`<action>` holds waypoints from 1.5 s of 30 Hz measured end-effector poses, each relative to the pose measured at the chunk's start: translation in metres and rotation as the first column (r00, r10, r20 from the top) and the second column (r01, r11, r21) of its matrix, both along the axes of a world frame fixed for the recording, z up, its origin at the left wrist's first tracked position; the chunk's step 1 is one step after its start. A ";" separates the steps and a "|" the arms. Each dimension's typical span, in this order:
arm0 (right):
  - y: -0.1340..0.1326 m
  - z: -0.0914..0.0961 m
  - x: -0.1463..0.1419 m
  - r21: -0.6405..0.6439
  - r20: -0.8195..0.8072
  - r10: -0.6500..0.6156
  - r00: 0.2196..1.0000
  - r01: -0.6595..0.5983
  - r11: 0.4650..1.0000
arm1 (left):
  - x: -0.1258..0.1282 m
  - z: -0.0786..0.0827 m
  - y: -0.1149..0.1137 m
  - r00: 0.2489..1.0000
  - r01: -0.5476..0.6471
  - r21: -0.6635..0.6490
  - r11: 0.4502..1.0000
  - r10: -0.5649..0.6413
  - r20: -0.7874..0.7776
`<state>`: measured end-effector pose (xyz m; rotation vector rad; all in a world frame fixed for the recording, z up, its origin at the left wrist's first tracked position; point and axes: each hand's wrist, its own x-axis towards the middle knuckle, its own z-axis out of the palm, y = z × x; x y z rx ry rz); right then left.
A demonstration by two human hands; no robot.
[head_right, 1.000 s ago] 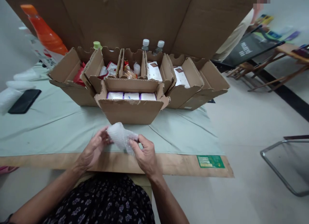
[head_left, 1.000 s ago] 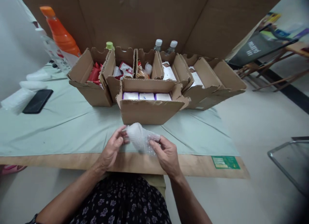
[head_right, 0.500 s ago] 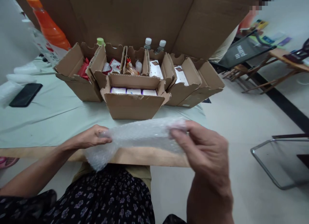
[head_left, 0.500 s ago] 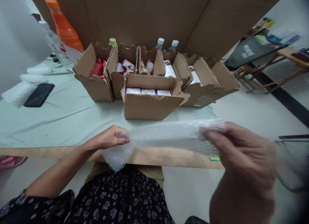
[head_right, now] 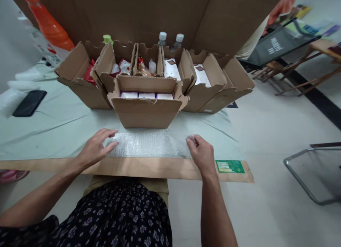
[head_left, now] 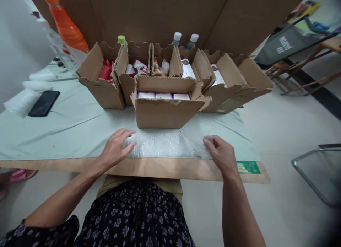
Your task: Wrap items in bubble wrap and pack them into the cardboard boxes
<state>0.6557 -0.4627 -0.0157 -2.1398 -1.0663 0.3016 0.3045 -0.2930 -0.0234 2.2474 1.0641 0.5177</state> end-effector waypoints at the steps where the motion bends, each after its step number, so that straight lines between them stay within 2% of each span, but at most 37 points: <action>1: 0.001 0.007 -0.014 -0.006 0.036 0.015 0.999 -0.015 1.000 | 0.002 0.002 -0.006 0.997 0.026 -0.080 0.996 -0.019 0.077; 3: 0.011 0.018 -0.052 -0.007 0.062 0.112 0.992 -0.112 0.994 | 0.006 0.008 -0.013 0.978 0.060 -0.312 0.948 0.007 0.210; 5: 0.032 0.022 -0.097 0.009 -0.015 0.279 0.960 -0.279 0.960 | 0.011 0.010 -0.013 0.949 0.092 -0.539 0.837 0.091 0.303; 7: 0.055 0.016 -0.135 0.012 -0.156 0.436 0.886 -0.440 0.898 | 0.016 0.006 -0.009 0.931 0.112 -0.672 0.732 0.160 0.329; 8: 0.063 0.012 -0.148 0.029 -0.234 0.492 0.838 -0.500 0.865 | 0.017 0.001 -0.006 0.934 0.091 -0.695 0.713 0.181 0.308; 9: 0.068 0.007 -0.155 0.057 -0.304 0.524 0.795 -0.534 0.843 | 0.019 -0.004 -0.003 0.946 0.045 -0.687 0.725 0.190 0.263; 10: 0.069 0.003 -0.156 0.091 -0.353 0.529 0.771 -0.535 0.840 | 0.019 -0.009 0.000 0.962 -0.013 -0.649 0.761 0.188 0.201; 11: 0.067 0.000 -0.151 0.116 -0.371 0.505 0.779 -0.501 0.858 | 0.019 -0.014 0.002 0.976 -0.068 -0.584 0.809 0.175 0.129; 13: 0.057 -0.004 -0.130 0.101 -0.302 0.373 0.877 -0.360 0.928 | 0.016 -0.022 0.005 0.992 -0.124 -0.418 0.900 0.129 -0.017; 15: 0.049 -0.006 -0.105 -0.015 -0.152 0.228 0.962 -0.233 0.972 | 0.013 -0.025 0.006 0.983 -0.137 -0.285 0.949 0.095 -0.155; 17: 0.050 -0.011 -0.090 -0.185 -0.046 0.191 0.981 -0.196 0.963 | 0.012 -0.025 0.006 0.958 -0.160 -0.175 0.972 0.110 -0.266; 19: 0.057 -0.020 -0.092 -0.299 -0.012 0.222 0.975 -0.216 0.929 | 0.014 -0.024 0.007 0.927 -0.186 -0.067 0.980 0.153 -0.342; 22: 0.067 -0.030 -0.111 -0.295 0.017 0.262 0.965 -0.245 0.923 | 0.015 -0.023 0.007 0.915 -0.155 -0.041 0.987 0.128 -0.383; 24: 0.063 -0.024 -0.122 -0.250 0.015 0.289 0.957 -0.276 0.928 | 0.010 -0.018 0.003 0.928 -0.099 -0.077 0.992 0.064 -0.368; 27: 0.043 0.009 -0.123 -0.047 -0.015 0.365 0.931 -0.366 0.930 | -0.004 0.008 -0.009 0.992 -0.024 -0.094 0.995 0.011 -0.128; 28: 0.037 0.026 -0.120 0.057 0.006 0.385 0.923 -0.384 0.921 | -0.009 0.023 -0.012 1.000 -0.021 -0.073 0.997 0.021 0.001; 30: 0.035 0.062 -0.107 0.266 0.112 0.359 0.926 -0.376 0.888 | -0.011 0.059 -0.011 0.976 -0.096 0.033 0.995 0.088 0.198; 32: 0.050 0.097 -0.086 0.420 0.239 0.248 0.939 -0.330 0.845 | 0.003 0.098 0.004 0.948 -0.196 0.212 0.957 0.130 0.291; 34: 0.081 0.123 -0.059 0.486 0.305 0.163 0.938 -0.300 0.821 | 0.031 0.130 0.031 0.939 -0.222 0.322 0.920 0.113 0.324; 36: 0.116 0.139 -0.032 0.395 0.335 0.186 0.924 -0.316 0.862 | 0.066 0.148 0.064 0.968 -0.140 0.357 0.924 0.052 0.244; 38: 0.148 0.146 -0.010 0.154 0.354 0.284 0.891 -0.355 0.922 | 0.097 0.152 0.093 0.999 -0.032 0.361 0.932 0.016 0.048; 39: 0.160 0.147 -0.002 0.003 0.360 0.339 0.869 -0.364 0.931 | 0.110 0.150 0.104 0.997 0.015 0.360 0.933 0.012 -0.072; 40: 0.170 0.146 0.003 -0.145 0.369 0.386 0.845 -0.358 0.922 | 0.119 0.147 0.113 0.982 0.053 0.362 0.931 0.017 -0.188; 42: 0.184 0.142 0.005 -0.394 0.405 0.462 0.789 -0.305 0.867 | 0.133 0.140 0.121 0.928 0.110 0.379 0.919 0.042 -0.371; 45: 0.200 0.133 -0.004 -0.573 0.442 0.542 0.715 -0.240 0.784 | 0.147 0.135 0.120 0.827 0.239 0.389 0.889 0.023 -0.561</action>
